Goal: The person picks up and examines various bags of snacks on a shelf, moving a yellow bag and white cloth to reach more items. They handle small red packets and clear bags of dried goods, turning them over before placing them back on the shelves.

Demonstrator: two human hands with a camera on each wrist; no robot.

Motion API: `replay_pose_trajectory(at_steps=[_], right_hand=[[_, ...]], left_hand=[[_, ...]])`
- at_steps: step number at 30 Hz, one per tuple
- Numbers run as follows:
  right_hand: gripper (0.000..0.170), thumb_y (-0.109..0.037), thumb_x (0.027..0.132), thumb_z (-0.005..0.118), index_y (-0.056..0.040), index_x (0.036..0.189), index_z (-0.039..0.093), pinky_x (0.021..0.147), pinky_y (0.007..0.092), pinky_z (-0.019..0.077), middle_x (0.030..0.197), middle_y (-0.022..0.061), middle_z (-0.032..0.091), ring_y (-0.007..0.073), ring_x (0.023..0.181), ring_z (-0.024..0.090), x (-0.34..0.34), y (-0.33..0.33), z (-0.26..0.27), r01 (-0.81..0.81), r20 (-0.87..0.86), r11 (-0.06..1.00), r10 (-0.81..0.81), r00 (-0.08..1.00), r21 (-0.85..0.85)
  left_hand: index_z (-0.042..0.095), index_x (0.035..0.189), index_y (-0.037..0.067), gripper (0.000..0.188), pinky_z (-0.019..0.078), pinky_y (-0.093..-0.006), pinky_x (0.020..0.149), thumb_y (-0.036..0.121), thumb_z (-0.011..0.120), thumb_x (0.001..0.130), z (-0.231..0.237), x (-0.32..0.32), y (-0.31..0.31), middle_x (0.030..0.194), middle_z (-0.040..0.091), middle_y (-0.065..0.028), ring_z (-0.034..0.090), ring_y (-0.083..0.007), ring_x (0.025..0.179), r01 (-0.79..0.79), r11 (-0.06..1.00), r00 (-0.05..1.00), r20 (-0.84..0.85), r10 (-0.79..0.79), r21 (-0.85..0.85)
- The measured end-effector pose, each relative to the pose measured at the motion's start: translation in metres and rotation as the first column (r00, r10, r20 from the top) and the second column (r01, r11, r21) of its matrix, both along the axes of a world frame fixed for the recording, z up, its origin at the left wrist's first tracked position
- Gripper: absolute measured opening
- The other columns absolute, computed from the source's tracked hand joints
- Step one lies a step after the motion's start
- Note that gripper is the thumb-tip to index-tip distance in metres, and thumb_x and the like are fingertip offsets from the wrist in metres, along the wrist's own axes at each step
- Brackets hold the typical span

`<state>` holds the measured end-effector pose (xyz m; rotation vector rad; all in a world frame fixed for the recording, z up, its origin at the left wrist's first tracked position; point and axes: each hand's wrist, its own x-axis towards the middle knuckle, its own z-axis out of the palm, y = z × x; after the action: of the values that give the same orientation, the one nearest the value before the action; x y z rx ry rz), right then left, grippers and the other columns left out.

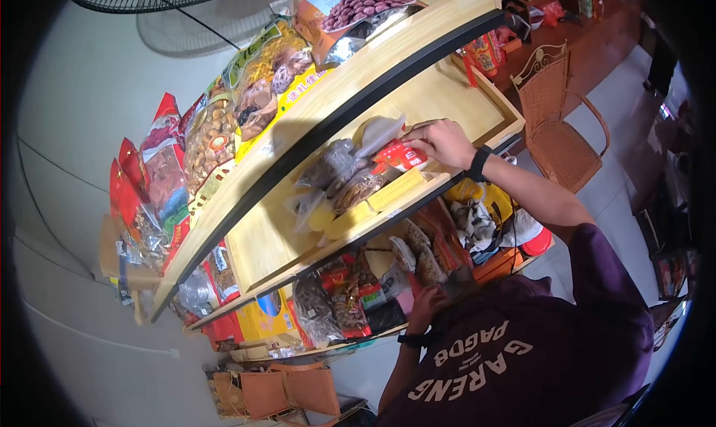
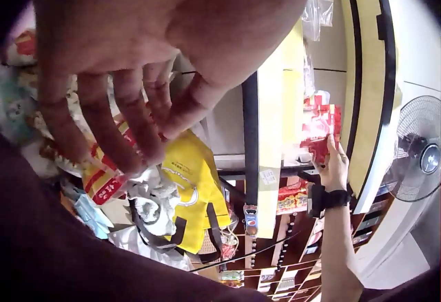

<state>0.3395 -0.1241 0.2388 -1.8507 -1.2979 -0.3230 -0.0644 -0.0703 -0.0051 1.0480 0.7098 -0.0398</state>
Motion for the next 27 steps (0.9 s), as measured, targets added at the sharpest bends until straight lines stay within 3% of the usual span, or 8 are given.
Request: replay_pose_trajectory(at_steps=[5, 11, 14, 20, 22, 24, 25, 27], right_hand=[[0.02, -0.027, 0.094, 0.064, -0.0139, 0.102, 0.077, 0.071, 0.04, 0.0541, 0.095, 0.005, 0.073, 0.0301, 0.084, 0.068, -0.005, -0.027, 0.027, 0.038, -0.05, 0.998, -0.035, 0.998, 0.048], [0.02, -0.014, 0.086, 0.066, -0.0088, 0.101, 0.076, 0.066, 0.0401, 0.0534, 0.086, 0.0085, 0.069, 0.0309, 0.076, 0.067, -0.057, -0.063, 0.062, -0.054, -0.113, 0.987, 0.071, 0.991, 0.153], [0.016, -0.005, 0.085, 0.072, -0.0006, 0.099, 0.076, 0.06, 0.0331, 0.0498, 0.08, 0.013, 0.067, 0.0254, 0.067, 0.065, -0.091, -0.073, 0.05, -0.118, -0.174, 0.941, 0.18, 0.968, 0.316], [0.014, -0.009, 0.09, 0.07, -0.0007, 0.1, 0.075, 0.057, 0.0351, 0.052, 0.078, 0.0124, 0.067, 0.0219, 0.067, 0.068, -0.166, -0.074, -0.053, -0.208, -0.478, 0.92, 0.354, 0.804, 0.331], [0.012, -0.01, 0.091, 0.07, 0.0003, 0.096, 0.072, 0.061, 0.0346, 0.0541, 0.08, 0.0134, 0.069, 0.0232, 0.072, 0.071, -0.189, -0.082, -0.088, -0.416, -0.672, 0.89, 0.425, 0.607, 0.186], [0.016, -0.015, 0.09, 0.073, -0.0029, 0.101, 0.074, 0.066, 0.0341, 0.0535, 0.082, 0.0149, 0.069, 0.0281, 0.075, 0.071, -0.22, -0.085, -0.093, -0.389, -0.746, 0.902, 0.389, 0.54, 0.188], [0.02, -0.022, 0.092, 0.071, -0.0042, 0.1, 0.071, 0.065, 0.0377, 0.0531, 0.084, 0.0144, 0.069, 0.03, 0.074, 0.07, -0.236, -0.084, -0.118, -0.428, -0.685, 0.888, 0.417, 0.597, 0.168], [0.024, -0.028, 0.093, 0.07, -0.005, 0.097, 0.07, 0.065, 0.04, 0.0531, 0.086, 0.0142, 0.069, 0.0307, 0.075, 0.07, -0.245, -0.09, -0.12, -0.579, -0.693, 0.815, 0.401, 0.599, -0.027]], left_hand=[[0.058, 0.123, 0.01, 0.023, 0.0518, -0.0336, 0.087, 0.022, 0.053, 0.104, 0.025, 0.027, -0.005, 0.111, 0.067, -0.0061, 0.066, -0.0203, 0.107, -0.037, 0.999, 0.988, -0.148, 0.041, 0.025], [0.058, 0.128, 0.009, 0.029, 0.0509, -0.0353, 0.09, 0.026, 0.052, 0.105, -0.01, 0.036, -0.004, 0.113, 0.069, -0.0075, 0.067, -0.0203, 0.106, 0.117, 0.974, 0.992, -0.063, -0.107, 0.193], [0.058, 0.128, 0.007, 0.042, 0.0523, -0.0376, 0.09, 0.041, 0.049, 0.106, -0.001, 0.048, -0.007, 0.119, 0.068, -0.0084, 0.066, -0.022, 0.112, 0.074, 0.997, 0.997, 0.0, -0.074, 0.028], [0.046, 0.139, 0.007, 0.054, 0.0491, -0.0474, 0.101, 0.048, 0.048, 0.105, 0.062, 0.059, -0.028, 0.139, 0.056, -0.0106, 0.056, -0.0263, 0.128, -0.145, 0.921, 0.972, 0.123, 0.201, -0.362], [0.045, 0.14, 0.006, 0.049, 0.0477, -0.0484, 0.105, 0.041, 0.049, 0.105, 0.042, 0.044, -0.03, 0.144, 0.05, -0.0099, 0.053, -0.0267, 0.133, -0.146, 0.907, 0.933, 0.25, 0.26, -0.396], [0.048, 0.135, 0.009, 0.042, 0.0481, -0.0478, 0.104, 0.038, 0.048, 0.105, -0.021, 0.005, -0.03, 0.137, 0.051, -0.0086, 0.053, -0.0264, 0.128, -0.174, 0.984, 0.934, 0.322, 0.153, 0.04], [0.05, 0.132, 0.01, 0.044, 0.0502, -0.0472, 0.1, 0.044, 0.046, 0.105, -0.043, -0.013, -0.031, 0.13, 0.055, -0.0081, 0.057, -0.0258, 0.121, -0.266, 0.96, 0.929, 0.288, 0.231, 0.089], [0.056, 0.122, 0.012, 0.043, 0.0551, -0.0417, 0.089, 0.049, 0.044, 0.104, -0.036, -0.026, -0.035, 0.113, 0.062, -0.0074, 0.064, -0.0238, 0.104, -0.58, 0.743, 0.795, -0.036, 0.605, -0.333]])
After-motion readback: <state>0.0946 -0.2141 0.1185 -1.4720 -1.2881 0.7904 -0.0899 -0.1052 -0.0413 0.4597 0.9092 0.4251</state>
